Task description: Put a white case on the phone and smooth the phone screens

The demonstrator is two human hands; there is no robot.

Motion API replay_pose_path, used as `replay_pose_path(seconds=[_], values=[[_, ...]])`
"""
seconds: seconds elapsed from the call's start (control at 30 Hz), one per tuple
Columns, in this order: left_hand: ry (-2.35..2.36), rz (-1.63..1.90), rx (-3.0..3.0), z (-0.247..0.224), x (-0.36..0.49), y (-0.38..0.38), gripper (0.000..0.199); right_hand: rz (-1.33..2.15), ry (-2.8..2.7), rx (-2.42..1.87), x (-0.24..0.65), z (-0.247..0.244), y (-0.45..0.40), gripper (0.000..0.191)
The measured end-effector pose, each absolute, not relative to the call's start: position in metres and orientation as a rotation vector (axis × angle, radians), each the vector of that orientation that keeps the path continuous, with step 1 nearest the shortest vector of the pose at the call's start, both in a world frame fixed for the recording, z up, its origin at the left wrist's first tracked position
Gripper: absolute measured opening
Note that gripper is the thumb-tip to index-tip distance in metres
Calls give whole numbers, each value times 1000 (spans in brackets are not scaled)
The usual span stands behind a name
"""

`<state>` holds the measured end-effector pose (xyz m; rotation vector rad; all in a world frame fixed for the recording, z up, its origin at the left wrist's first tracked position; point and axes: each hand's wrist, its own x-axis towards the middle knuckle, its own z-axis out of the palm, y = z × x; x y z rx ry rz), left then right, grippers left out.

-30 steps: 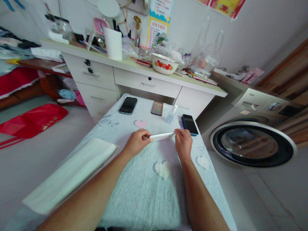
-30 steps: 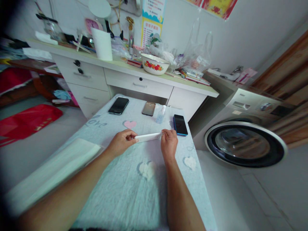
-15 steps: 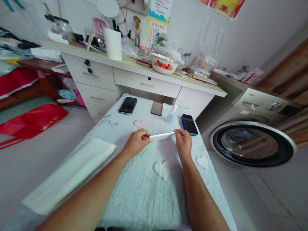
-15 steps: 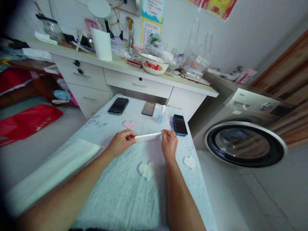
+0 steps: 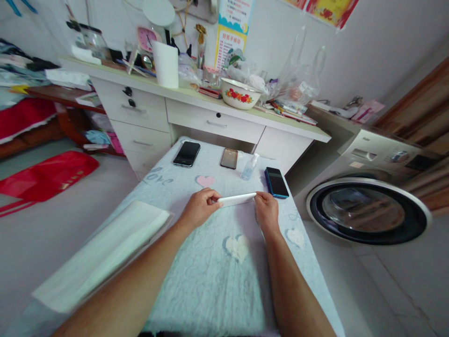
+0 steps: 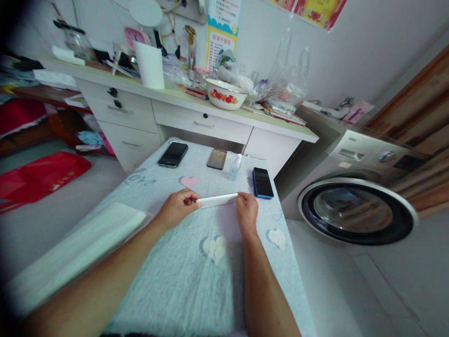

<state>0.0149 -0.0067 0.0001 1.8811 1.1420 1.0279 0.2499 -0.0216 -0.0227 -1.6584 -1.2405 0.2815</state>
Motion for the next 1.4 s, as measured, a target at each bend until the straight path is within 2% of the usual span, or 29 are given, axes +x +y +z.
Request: replay_pose_path(seconds=[0.4, 0.8, 1.1, 1.4], values=[[1141, 1035, 1883, 3, 15, -9, 12, 352, -1190, -1524, 247, -21, -23, 34], [1171, 1073, 1937, 1, 15, -8, 9, 258, -1224, -1437, 239, -2, -29, 25], [1178, 1086, 2048, 2, 23, -11, 7, 46, -1341, -1363, 227, 33, -46, 21], [1383, 1062, 2184, -3, 32, -8, 7, -201, -1480, -1320, 213, 42, -55, 20]])
